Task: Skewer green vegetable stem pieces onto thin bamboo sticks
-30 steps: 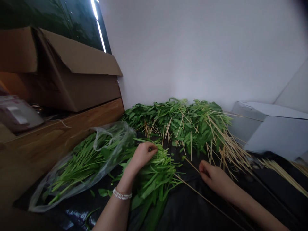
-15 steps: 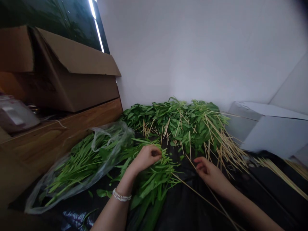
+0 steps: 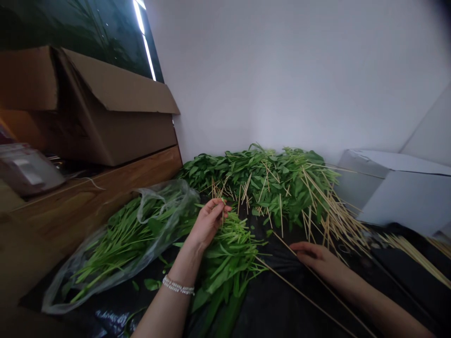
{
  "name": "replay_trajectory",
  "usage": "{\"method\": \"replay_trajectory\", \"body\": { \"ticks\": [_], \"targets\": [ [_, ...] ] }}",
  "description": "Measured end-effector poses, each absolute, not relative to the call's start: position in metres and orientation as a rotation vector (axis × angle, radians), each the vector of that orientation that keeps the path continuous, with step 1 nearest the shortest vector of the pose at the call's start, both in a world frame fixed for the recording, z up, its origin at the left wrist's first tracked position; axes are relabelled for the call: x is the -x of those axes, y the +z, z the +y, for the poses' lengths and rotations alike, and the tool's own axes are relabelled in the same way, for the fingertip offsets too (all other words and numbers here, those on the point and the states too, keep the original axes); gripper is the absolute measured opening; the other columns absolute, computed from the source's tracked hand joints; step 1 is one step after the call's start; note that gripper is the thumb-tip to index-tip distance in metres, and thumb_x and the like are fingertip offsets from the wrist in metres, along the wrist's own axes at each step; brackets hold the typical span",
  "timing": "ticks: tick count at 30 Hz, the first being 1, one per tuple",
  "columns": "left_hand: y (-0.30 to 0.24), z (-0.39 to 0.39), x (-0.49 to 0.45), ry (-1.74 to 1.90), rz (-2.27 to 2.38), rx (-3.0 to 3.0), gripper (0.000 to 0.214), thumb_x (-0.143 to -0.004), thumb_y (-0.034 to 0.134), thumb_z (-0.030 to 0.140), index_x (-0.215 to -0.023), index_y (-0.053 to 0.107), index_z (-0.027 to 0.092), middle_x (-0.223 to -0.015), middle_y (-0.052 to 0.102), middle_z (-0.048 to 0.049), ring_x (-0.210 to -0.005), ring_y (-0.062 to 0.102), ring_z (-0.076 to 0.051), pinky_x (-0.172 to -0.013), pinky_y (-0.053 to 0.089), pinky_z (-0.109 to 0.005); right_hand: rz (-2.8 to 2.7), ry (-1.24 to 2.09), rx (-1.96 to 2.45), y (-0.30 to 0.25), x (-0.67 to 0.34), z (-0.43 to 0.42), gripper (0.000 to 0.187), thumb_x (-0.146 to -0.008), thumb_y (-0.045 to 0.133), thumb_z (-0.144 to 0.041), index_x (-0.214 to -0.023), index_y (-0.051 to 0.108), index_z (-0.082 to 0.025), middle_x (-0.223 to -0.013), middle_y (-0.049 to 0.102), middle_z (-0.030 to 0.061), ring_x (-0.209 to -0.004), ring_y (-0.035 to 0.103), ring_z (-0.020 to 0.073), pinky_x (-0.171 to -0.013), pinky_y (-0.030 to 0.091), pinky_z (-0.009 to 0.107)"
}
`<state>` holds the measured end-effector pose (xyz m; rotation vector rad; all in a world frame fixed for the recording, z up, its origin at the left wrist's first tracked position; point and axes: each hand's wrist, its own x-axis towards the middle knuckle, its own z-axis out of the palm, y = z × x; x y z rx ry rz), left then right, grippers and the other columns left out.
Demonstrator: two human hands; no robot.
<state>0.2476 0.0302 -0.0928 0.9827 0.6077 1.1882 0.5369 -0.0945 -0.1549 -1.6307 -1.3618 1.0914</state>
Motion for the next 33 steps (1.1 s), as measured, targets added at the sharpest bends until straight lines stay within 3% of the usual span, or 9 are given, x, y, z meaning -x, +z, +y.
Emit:
{"method": "replay_trajectory", "body": {
  "ticks": [6,11,15,21,25,29,33],
  "targets": [
    [-0.095,0.026,-0.251,1.061,0.619,-1.108,0.036,-0.071,0.079,0.034,-0.098,0.070,0.013,-0.082,0.073,-0.0052,-0.067,0.061,-0.008,-0.067,0.047,-0.019,-1.238,1.274,1.587,-0.133,-0.529,-0.098,0.037,-0.075,0.053,-0.037,-0.109,0.062,-0.023,-0.095,0.071,0.0058,-0.085,0.068,0.0222,-0.078,0.052,0.035],
    [-0.093,0.022,-0.253,1.088,0.663,-1.139,0.029,-0.069,0.080,0.033,-0.090,0.073,0.014,-0.074,0.071,-0.0020,-0.063,0.058,-0.007,-0.065,0.044,-0.018,-0.989,1.416,1.456,-0.111,-0.519,-0.098,0.033,-0.071,0.058,-0.031,-0.102,0.064,-0.023,-0.094,0.071,0.0064,-0.088,0.068,0.0220,-0.082,0.051,0.034],
    [-0.091,0.021,-0.254,1.084,0.679,-1.158,0.027,-0.069,0.079,0.033,-0.087,0.073,0.014,-0.069,0.068,-0.0003,-0.059,0.054,-0.006,-0.061,0.041,-0.017,-0.971,1.423,1.499,-0.107,-0.512,-0.095,0.027,-0.075,0.057,-0.035,-0.099,0.066,-0.024,-0.086,0.071,0.0048,-0.083,0.067,0.0193,-0.074,0.051,0.030],
    [-0.092,0.021,-0.256,1.048,0.692,-1.179,0.029,-0.069,0.079,0.035,-0.087,0.072,0.013,-0.071,0.068,-0.0019,-0.061,0.056,-0.008,-0.062,0.042,-0.019,-1.315,1.250,1.648,-0.115,-0.506,-0.092,0.041,-0.084,0.043,-0.052,-0.100,0.065,-0.022,-0.074,0.063,0.0027,-0.069,0.061,0.0164,-0.061,0.046,0.026],
    [-0.092,0.020,-0.256,1.022,0.699,-1.186,0.029,-0.069,0.078,0.035,-0.087,0.072,0.014,-0.072,0.068,-0.0022,-0.063,0.057,-0.009,-0.064,0.043,-0.020,-1.580,1.015,1.637,-0.114,-0.508,-0.088,0.028,-0.082,0.046,-0.045,-0.084,0.061,-0.022,-0.072,0.060,0.0005,-0.071,0.058,0.0158,-0.066,0.045,0.027],
    [-0.093,0.019,-0.257,1.022,0.694,-1.222,0.028,-0.070,0.077,0.035,-0.088,0.072,0.014,-0.072,0.069,-0.0026,-0.063,0.058,-0.009,-0.063,0.043,-0.020,-1.628,0.772,1.631,-0.101,-0.501,-0.088,0.031,-0.091,0.032,-0.043,-0.090,0.056,-0.023,-0.070,0.058,-0.0012,-0.059,0.054,0.0133,-0.058,0.042,0.025],
    [-0.095,0.019,-0.259,1.003,0.707,-1.228,0.028,-0.070,0.078,0.034,-0.088,0.072,0.014,-0.072,0.069,-0.0026,-0.063,0.057,-0.009,-0.062,0.043,-0.020,-1.901,0.519,1.674,-0.098,-0.484,-0.083,0.020,-0.089,0.042,-0.034,-0.088,0.060,-0.024,-0.075,0.062,0.0000,-0.068,0.057,0.0151,-0.065,0.040,0.027]
  ]
}}
